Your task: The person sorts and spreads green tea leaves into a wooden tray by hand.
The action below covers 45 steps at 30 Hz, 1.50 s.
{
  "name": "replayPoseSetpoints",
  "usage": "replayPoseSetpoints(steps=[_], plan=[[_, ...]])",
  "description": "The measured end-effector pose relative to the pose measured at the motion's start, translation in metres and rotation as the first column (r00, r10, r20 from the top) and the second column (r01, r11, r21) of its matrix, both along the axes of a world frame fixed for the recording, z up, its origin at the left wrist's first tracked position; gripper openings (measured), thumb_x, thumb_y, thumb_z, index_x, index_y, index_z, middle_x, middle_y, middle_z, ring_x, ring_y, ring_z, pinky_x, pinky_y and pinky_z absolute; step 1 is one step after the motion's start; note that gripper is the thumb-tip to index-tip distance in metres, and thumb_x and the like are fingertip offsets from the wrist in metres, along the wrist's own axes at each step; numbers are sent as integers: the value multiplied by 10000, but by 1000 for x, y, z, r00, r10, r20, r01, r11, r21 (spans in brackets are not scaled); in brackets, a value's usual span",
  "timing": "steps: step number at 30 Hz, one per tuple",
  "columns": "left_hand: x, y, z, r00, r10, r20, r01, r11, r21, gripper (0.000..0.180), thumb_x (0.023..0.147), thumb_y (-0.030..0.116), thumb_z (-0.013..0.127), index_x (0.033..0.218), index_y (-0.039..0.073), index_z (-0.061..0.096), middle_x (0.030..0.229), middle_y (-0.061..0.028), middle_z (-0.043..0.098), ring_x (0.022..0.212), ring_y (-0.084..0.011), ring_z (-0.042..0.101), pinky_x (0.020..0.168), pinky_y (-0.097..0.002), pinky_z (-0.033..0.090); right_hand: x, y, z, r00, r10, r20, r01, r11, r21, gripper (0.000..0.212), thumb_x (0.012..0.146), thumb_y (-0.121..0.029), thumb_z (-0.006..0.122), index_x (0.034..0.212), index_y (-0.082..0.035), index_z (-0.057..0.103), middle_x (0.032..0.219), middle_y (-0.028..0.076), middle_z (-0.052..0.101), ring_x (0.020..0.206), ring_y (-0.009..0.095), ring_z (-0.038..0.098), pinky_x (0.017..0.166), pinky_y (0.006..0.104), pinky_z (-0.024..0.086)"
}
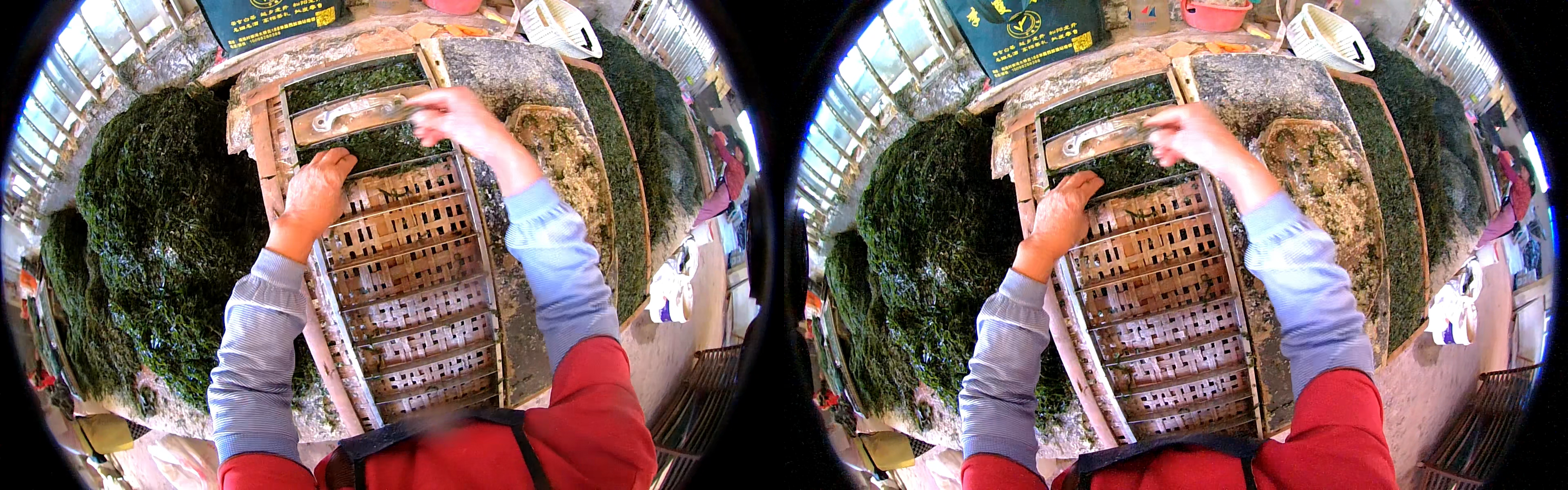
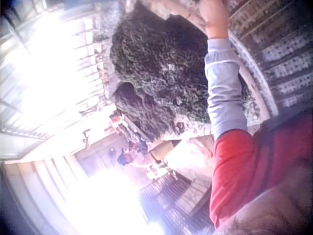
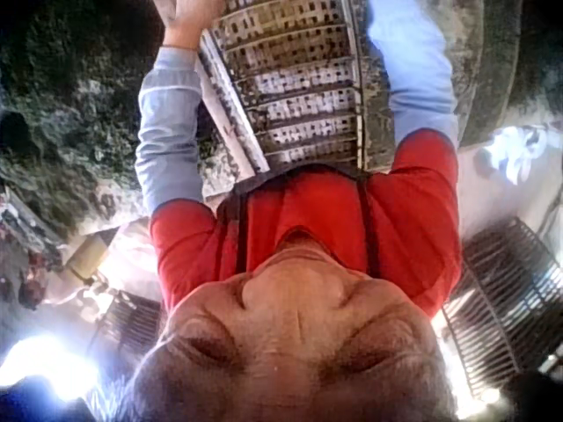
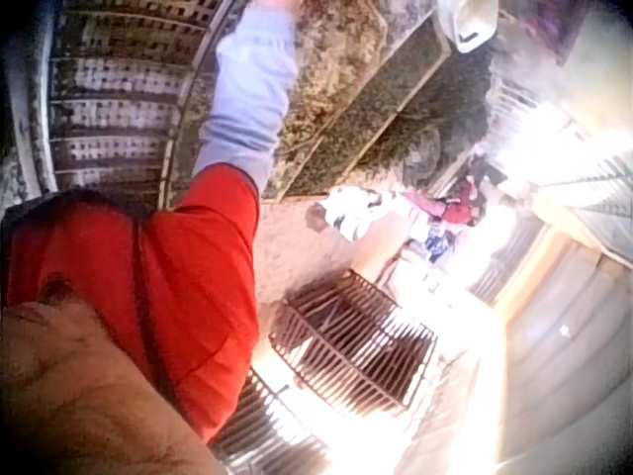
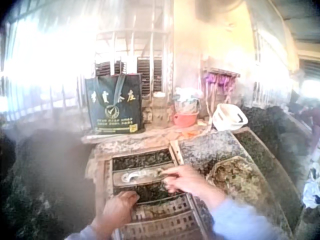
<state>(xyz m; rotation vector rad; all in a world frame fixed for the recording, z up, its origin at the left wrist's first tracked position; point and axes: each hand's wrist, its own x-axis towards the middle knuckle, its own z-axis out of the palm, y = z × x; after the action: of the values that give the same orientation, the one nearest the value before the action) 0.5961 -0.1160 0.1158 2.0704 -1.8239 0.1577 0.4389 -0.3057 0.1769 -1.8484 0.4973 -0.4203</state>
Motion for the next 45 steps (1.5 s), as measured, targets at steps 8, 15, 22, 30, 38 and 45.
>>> replayPoseSetpoints(steps=[8, 15, 22, 30, 38, 45], plan=[[45, 8, 24, 639, 25, -769, -359, 894, -269, 328, 733, -131, 451, 957, -12, 658, 920, -83, 669, 839, -144, 644, 737, -255, 500, 54, 12, -10, 960, 41, 277, 229, 452, -862, 187, 820, -119, 556, 955, -32, 650, 924, 147, 630, 874, 291, 610, 805, 393, 496], [49, 27, 18, 782, 48, -621, -503, 638, -583, 299, 765, -87, 515, 1033, 5, 611, 1024, -91, 630, 905, -151, 612, 746, -254, 491, 69, 21, -21, 999, -32, -3, 6, 271, -963, 147, 814, -210, 623, 907, -101, 657, 825, 42, 634, 814, 211, 580, 737, 373, 477], [14, -4, 9, 987, 143, 75, -103, 913, -395, 746, 648, 332, 778, 1264, 52, 463, 1302, -133, 459, 1233, -332, 398, 1022, -423, 330, 39, 37, -35, 982, 0, -188, -179, 297, -938, 211, 793, -281, 644, 884, -94, 679, 920, 67, 622, 981, 210, 537, 842, 349, 461], [12, -15, -37, 924, 283, 256, -230, 949, -217, 876, 680, 560, 658, 1308, 17, 379, 1366, -139, 400, 1279, -288, 361, 1044, -452, 271, 44, 9, -75, 999, 19, -42, -46, 272, -961, 441, 772, -198, 659, 1191, -123, 542, 1323, 40, 453, 1259, 230, 388, 1035, 345, 361], [-40, 60, -44, 946, 321, -51, -316, 873, -372, 688, 787, 372, 637, 1327, 44, 366, 1386, -124, 359, 1320, -350, 259, 1061, -490, 213, 48, 6, -80, 999, 49, -5, -29, 505, -862, 381, 807, -173, 623, 1178, -131, 551, 1331, 10, 435, 1210, 236, 436, 989, 364, 396], [-11, 291, -77, 529, 790, 309, -838, 543, 47, 400, 732, 342, 661, 1088, 166, 619, 1299, -27, 447, 1348, -304, 188, 1033, -539, 154, 48, 52, -83, 959, -165, 231, 253, 127, -959, 445, 800, -10, 537, 1230, -116, 497, 1282, 144, 452, 1205, 319, 423, 1015, 381, 371]])
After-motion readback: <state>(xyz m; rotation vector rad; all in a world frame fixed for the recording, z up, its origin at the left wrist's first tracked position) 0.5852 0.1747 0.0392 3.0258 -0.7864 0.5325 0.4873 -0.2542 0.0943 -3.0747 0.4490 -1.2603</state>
